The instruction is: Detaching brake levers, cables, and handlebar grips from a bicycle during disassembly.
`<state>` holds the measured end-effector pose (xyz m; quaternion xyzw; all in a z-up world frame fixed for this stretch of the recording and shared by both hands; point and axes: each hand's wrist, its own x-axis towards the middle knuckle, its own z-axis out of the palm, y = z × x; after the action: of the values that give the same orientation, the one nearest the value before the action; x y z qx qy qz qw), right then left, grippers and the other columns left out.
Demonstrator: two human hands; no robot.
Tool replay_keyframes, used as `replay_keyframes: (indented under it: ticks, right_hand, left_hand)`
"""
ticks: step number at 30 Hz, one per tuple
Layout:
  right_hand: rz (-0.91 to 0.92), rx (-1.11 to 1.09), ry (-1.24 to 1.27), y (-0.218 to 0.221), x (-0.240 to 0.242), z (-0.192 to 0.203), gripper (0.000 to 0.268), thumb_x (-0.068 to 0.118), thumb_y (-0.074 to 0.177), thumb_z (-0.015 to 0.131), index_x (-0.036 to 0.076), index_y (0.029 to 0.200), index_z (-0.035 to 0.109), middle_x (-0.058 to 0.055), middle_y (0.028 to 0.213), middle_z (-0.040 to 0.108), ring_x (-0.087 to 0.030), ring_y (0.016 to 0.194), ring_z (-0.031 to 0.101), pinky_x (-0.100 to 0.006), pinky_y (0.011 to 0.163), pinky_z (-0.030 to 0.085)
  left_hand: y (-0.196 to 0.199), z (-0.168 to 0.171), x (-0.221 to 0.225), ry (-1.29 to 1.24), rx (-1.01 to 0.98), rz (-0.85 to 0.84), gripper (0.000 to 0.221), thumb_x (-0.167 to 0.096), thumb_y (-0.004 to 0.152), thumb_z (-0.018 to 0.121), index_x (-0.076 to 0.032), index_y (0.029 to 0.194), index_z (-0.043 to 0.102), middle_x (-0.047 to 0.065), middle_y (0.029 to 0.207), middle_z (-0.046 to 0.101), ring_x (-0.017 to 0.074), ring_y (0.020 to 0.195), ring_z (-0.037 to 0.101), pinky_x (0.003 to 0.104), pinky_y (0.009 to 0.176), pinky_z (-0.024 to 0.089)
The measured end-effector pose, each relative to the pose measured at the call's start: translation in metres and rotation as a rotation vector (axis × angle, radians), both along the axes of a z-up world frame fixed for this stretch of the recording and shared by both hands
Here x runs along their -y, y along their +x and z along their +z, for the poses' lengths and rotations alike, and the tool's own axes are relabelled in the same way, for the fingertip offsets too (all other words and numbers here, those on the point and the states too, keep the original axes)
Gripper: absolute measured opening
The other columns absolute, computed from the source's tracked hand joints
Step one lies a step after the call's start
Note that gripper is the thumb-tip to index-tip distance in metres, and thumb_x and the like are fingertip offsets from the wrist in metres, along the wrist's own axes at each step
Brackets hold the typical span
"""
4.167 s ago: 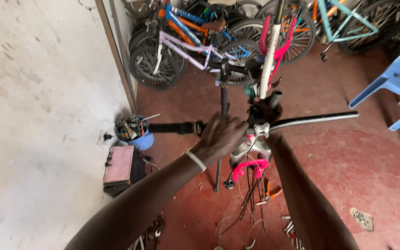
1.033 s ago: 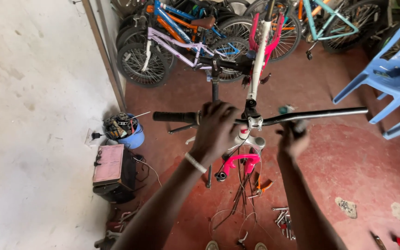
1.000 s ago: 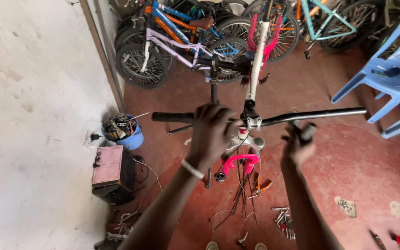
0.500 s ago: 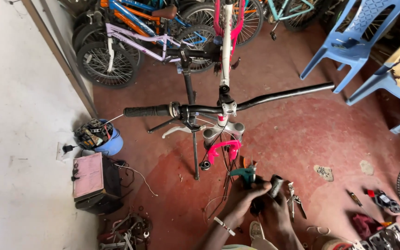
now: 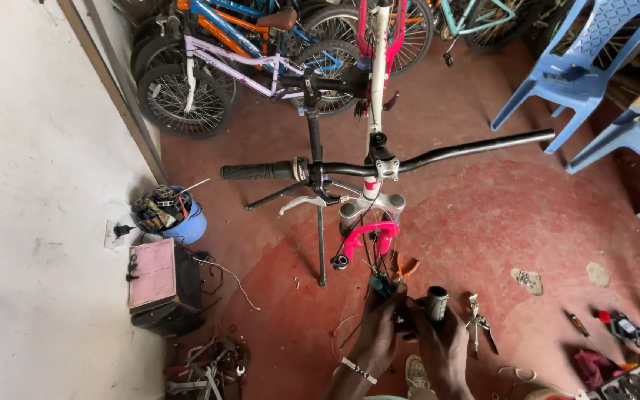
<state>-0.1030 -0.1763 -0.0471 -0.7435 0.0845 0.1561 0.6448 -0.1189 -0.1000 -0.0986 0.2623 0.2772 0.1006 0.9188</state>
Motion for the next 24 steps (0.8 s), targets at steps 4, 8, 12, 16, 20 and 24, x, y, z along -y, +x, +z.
replay_keyframes:
  ticks: [4,8,12,16,20,24]
  right_hand:
    - [0.078,0.117,-0.227,0.000,0.000,0.005,0.024,0.025,0.079,0.066,0.002,0.073,0.068,-0.011,0.058,0.068,-0.017,0.053,0.063,-0.029,0.050,0.051]
    - [0.225,0.371,-0.484,0.006,0.003,0.000,0.039,0.040,0.077,0.060,0.009,0.055,0.066,-0.005,0.048,0.070,-0.018,0.044,0.062,-0.029,0.107,0.022]
    - [0.282,0.073,-0.293,0.010,0.003,0.008,0.033,0.030,0.078,0.064,0.001,0.065,0.071,-0.011,0.053,0.072,-0.016,0.051,0.068,-0.027,0.048,0.050]
    - [0.313,0.112,-0.227,0.013,0.004,-0.007,0.032,0.028,0.078,0.065,0.002,0.062,0.071,-0.009,0.049,0.068,-0.014,0.046,0.060,-0.026,0.047,0.046]
    - [0.224,0.062,-0.189,0.008,0.000,0.006,0.033,0.027,0.077,0.069,0.001,0.057,0.066,-0.009,0.048,0.062,-0.014,0.048,0.054,-0.026,0.049,0.043]
    - [0.147,-0.059,-0.049,0.016,-0.001,-0.003,0.029,0.022,0.076,0.069,-0.007,0.072,0.068,-0.022,0.061,0.072,-0.026,0.054,0.069,-0.033,0.049,0.053]
  left_hand:
    - [0.001,0.017,-0.005,0.063,0.021,-0.038,0.031,-0.016,0.088,0.059,-0.018,0.118,0.058,-0.001,0.062,0.048,0.0095,0.052,0.047,0.027,0.039,0.038]
    - [0.002,-0.003,-0.006,-0.028,0.052,-0.017,0.007,-0.013,0.089,0.062,-0.012,0.088,0.055,0.002,0.064,0.055,0.0118,0.053,0.052,0.028,0.040,0.030]
    - [-0.003,-0.021,-0.007,0.014,0.067,0.010,0.015,-0.013,0.090,0.060,-0.011,0.078,0.053,0.000,0.059,0.048,0.0129,0.052,0.045,0.032,0.045,0.035]
    - [-0.005,-0.027,-0.014,-0.035,0.072,0.030,0.015,-0.007,0.086,0.063,-0.009,0.075,0.054,0.002,0.061,0.050,0.0119,0.057,0.048,0.027,0.054,0.037]
    - [-0.006,-0.014,-0.020,0.042,0.119,-0.038,0.016,-0.011,0.088,0.063,-0.006,0.077,0.052,0.006,0.066,0.058,0.0133,0.062,0.057,0.027,0.060,0.046]
    - [-0.003,-0.025,-0.024,0.136,0.081,-0.015,0.016,-0.014,0.085,0.066,-0.003,0.077,0.058,0.008,0.066,0.061,0.0150,0.060,0.054,0.028,0.057,0.043]
